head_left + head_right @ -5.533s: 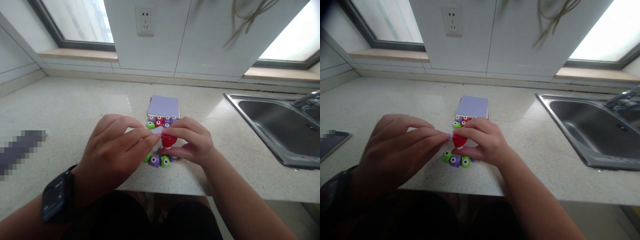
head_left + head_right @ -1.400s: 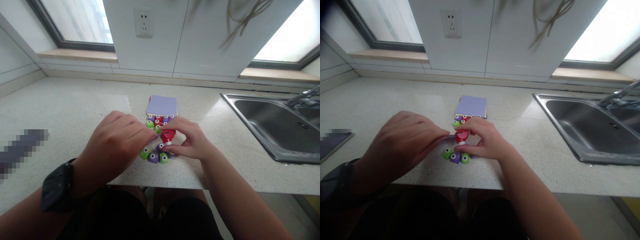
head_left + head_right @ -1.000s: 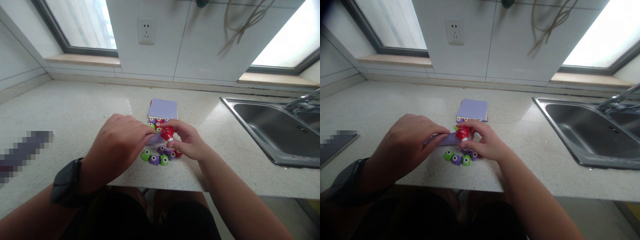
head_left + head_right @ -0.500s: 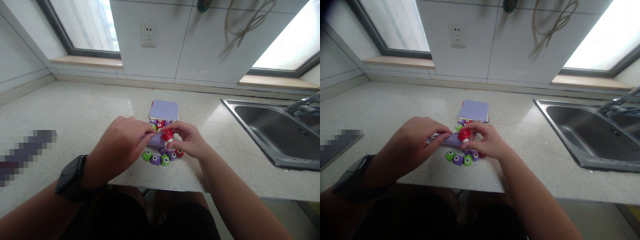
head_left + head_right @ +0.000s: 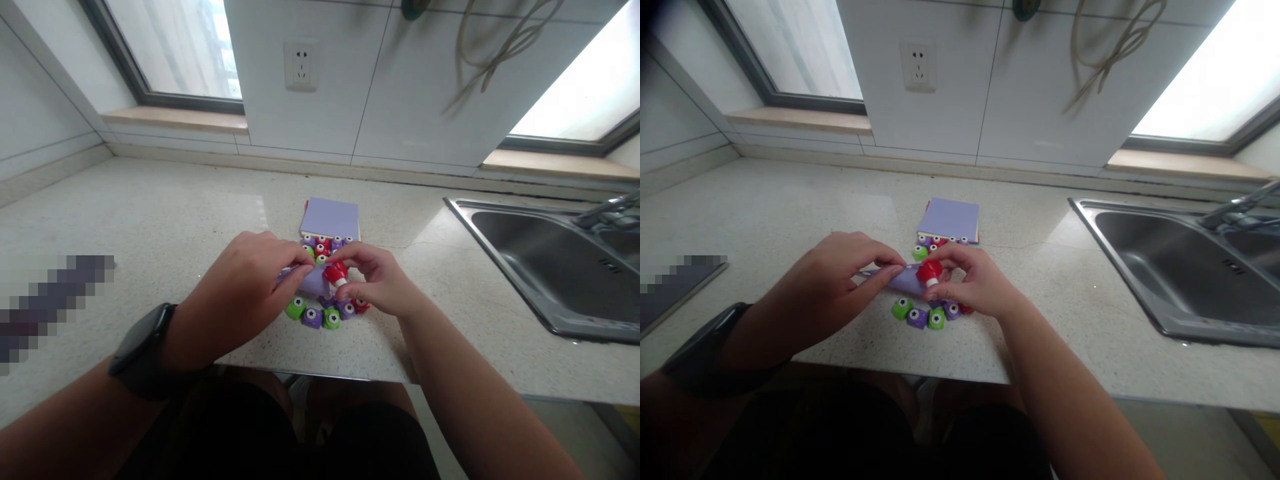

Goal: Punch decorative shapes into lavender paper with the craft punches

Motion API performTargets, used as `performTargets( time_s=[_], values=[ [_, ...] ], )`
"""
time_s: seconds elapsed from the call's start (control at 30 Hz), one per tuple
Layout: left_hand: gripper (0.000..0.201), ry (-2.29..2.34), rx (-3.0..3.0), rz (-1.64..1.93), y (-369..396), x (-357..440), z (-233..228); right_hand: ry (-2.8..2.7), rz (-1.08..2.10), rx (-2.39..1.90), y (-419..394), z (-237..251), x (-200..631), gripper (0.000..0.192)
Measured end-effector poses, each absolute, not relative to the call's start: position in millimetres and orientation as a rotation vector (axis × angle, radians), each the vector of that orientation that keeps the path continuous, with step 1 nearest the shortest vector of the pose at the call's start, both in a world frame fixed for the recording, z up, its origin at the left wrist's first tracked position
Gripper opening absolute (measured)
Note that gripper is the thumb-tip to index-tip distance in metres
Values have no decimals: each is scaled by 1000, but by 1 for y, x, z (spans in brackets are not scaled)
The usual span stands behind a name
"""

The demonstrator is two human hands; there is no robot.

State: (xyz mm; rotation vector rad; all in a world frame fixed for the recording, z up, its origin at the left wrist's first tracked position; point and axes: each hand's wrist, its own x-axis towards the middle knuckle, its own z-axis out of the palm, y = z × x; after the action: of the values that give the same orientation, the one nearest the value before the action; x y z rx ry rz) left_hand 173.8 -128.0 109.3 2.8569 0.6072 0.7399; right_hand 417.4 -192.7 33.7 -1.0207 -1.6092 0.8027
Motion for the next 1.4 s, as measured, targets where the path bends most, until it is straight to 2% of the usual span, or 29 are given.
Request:
performTargets(
  time_s=[0.27, 0.57, 0.7, 0.9, 1.17, 1.3, 1.4],
  values=[
    [20, 557, 2907, 756, -129, 174, 107, -1601, 736, -1027, -191, 31, 418, 42],
    [20, 713, 2768, 635, -132, 174, 109, -1496, 836, -1013, -191, 28, 413, 35],
    [21, 778, 2722, 696, -131, 173, 110, -1363, 867, -965, -189, 29, 415, 37],
    [21, 848, 2641, 716, -126, 172, 112, -1265, 754, -912, -186, 34, 422, 27],
    [21, 867, 2393, 745, -118, 170, 113, -1590, 576, -1479, -188, 39, 431, 36],
    [22, 882, 2286, 710, -117, 170, 115, -1968, 352, -1804, -190, 46, 432, 33],
    [23, 865, 2203, 713, -116, 171, 117, -2130, 304, -1946, -190, 47, 433, 30]
  ],
)
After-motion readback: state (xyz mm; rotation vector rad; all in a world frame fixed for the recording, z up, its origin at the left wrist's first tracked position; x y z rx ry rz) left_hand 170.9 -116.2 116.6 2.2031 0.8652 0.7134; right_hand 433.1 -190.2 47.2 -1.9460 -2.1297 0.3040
